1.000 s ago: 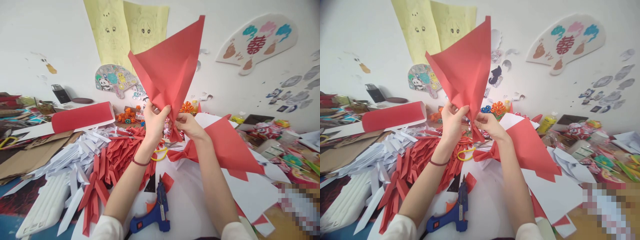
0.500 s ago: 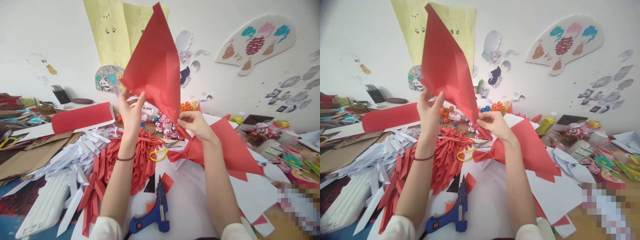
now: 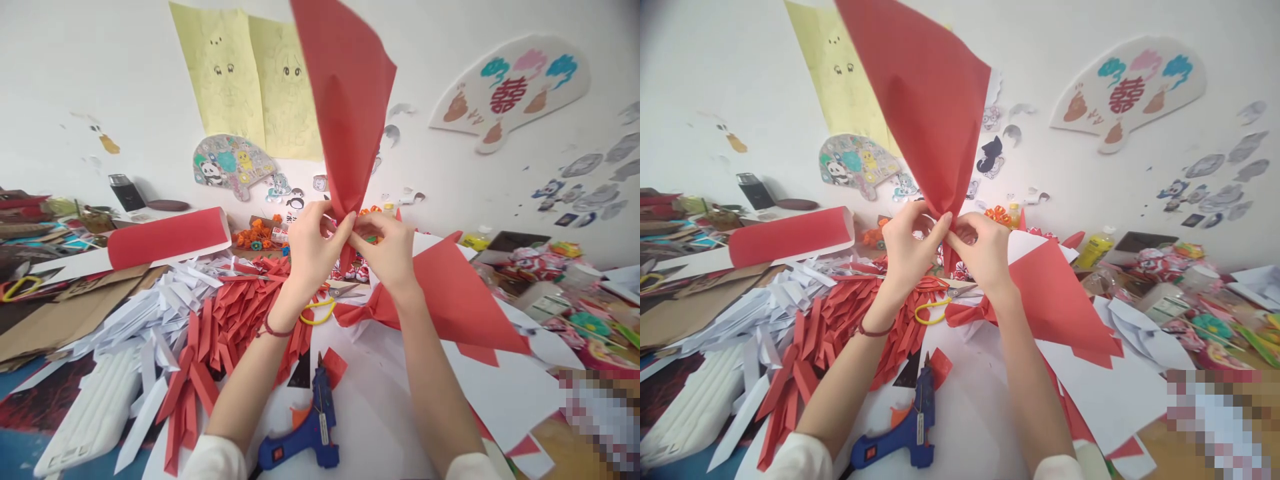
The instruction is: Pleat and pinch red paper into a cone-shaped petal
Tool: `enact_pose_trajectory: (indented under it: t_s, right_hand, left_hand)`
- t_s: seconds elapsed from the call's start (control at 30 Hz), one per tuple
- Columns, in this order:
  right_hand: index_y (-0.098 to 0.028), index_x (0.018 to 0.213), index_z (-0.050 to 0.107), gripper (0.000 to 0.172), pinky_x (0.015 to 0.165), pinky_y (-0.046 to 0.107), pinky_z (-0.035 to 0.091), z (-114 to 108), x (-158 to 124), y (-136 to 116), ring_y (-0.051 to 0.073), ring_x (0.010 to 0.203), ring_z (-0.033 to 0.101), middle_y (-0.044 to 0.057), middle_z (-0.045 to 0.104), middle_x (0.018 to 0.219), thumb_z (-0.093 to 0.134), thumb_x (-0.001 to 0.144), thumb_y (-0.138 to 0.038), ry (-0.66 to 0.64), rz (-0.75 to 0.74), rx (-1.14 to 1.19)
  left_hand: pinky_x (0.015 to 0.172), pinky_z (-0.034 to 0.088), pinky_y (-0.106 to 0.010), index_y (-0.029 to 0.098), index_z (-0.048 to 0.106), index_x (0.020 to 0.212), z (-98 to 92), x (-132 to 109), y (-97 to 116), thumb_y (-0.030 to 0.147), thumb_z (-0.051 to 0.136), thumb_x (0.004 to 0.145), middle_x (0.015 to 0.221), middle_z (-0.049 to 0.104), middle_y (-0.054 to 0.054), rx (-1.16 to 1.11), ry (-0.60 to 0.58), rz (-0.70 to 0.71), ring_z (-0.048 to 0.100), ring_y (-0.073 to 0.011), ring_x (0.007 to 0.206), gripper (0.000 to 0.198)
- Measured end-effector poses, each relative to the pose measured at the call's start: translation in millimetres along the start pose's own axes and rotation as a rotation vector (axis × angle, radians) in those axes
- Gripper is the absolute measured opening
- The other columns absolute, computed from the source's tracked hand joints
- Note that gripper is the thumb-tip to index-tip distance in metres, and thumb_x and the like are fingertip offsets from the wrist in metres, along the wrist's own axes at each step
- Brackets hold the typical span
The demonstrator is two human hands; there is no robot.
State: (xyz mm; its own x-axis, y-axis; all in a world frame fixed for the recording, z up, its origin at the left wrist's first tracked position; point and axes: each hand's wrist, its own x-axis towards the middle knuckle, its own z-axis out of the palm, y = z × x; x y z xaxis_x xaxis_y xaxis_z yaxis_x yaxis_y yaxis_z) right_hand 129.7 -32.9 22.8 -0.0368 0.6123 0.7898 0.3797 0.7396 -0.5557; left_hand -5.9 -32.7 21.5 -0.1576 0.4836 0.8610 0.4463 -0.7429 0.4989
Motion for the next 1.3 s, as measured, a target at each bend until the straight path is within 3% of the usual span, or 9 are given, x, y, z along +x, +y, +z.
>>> enact_pose_trajectory:
  t_s: [0.23, 0.37, 0.63, 0.77, 0.87, 0.97, 1.3]
  right_hand:
    - [-0.02, 0.086, 0.072, 0.032, 0.073, 0.034, 0.053, 0, 3, 10, 0.02, 0.078, 0.067, 0.005, 0.072, 0.083, 0.078, 0.078, -0.051, -0.075, 0.119, 0.146]
    - [-0.019, 0.088, 0.073, 0.037, 0.072, 0.032, 0.055, 0, 6, 20, 0.021, 0.083, 0.069, 0.006, 0.073, 0.088, 0.08, 0.075, -0.052, -0.142, 0.195, 0.34]
    - [-0.019, 0.089, 0.076, 0.038, 0.073, 0.032, 0.059, 1, 7, 26, 0.021, 0.08, 0.07, 0.005, 0.074, 0.088, 0.081, 0.073, -0.053, -0.127, 0.208, 0.425]
    - [-0.019, 0.09, 0.077, 0.039, 0.073, 0.034, 0.06, 1, 7, 28, 0.023, 0.082, 0.072, 0.006, 0.075, 0.089, 0.082, 0.072, -0.054, -0.1, 0.199, 0.372]
    - [-0.02, 0.09, 0.077, 0.032, 0.075, 0.035, 0.061, 2, 7, 28, 0.022, 0.081, 0.073, 0.006, 0.076, 0.087, 0.08, 0.076, -0.049, -0.039, 0.168, 0.303]
    - [-0.019, 0.087, 0.076, 0.023, 0.075, 0.033, 0.061, 3, 6, 27, 0.021, 0.078, 0.073, 0.005, 0.076, 0.085, 0.077, 0.08, -0.04, 0.028, 0.127, 0.227]
    - [-0.019, 0.082, 0.074, 0.013, 0.07, 0.031, 0.059, 7, 4, 24, 0.018, 0.072, 0.071, 0.003, 0.074, 0.081, 0.074, 0.082, -0.032, 0.078, 0.053, 0.146]
  left_hand:
    - [0.069, 0.053, -0.025, 0.022, 0.069, 0.1, -2.0, 3, -9, 0.04, 0.07, 0.087, 0.092, 0.073, -0.003, -0.219, -0.089, -0.09, 0.066, -0.0128, 0.073, 0.023]
    - [0.068, 0.052, -0.025, 0.02, 0.072, 0.101, -2.0, 4, -11, 0.041, 0.069, 0.088, 0.09, 0.073, -0.004, -0.209, -0.102, -0.087, 0.065, -0.0132, 0.072, 0.025]
    - [0.07, 0.051, -0.023, 0.018, 0.074, 0.102, 1.4, 3, -13, 0.039, 0.061, 0.093, 0.093, 0.075, -0.004, -0.189, -0.188, -0.099, 0.064, -0.0126, 0.075, 0.026]
    - [0.073, 0.05, -0.024, 0.017, 0.073, 0.102, 1.6, 4, -17, 0.036, 0.055, 0.096, 0.097, 0.075, -0.006, -0.202, -0.224, -0.089, 0.065, -0.014, 0.082, 0.027]
    - [0.077, 0.052, -0.026, 0.017, 0.073, 0.107, -1.1, 6, -19, 0.036, 0.059, 0.094, 0.101, 0.076, -0.007, -0.23, -0.321, -0.093, 0.066, -0.0158, 0.085, 0.027]
    - [0.076, 0.052, -0.027, 0.016, 0.075, 0.105, -3.9, 7, -19, 0.035, 0.061, 0.092, 0.093, 0.077, -0.006, -0.211, -0.368, -0.113, 0.067, -0.0166, 0.081, 0.026]
    - [0.072, 0.053, -0.027, 0.014, 0.076, 0.095, 0.0, 4, -23, 0.037, 0.063, 0.091, 0.086, 0.077, -0.006, -0.239, -0.272, -0.127, 0.068, -0.016, 0.073, 0.027]
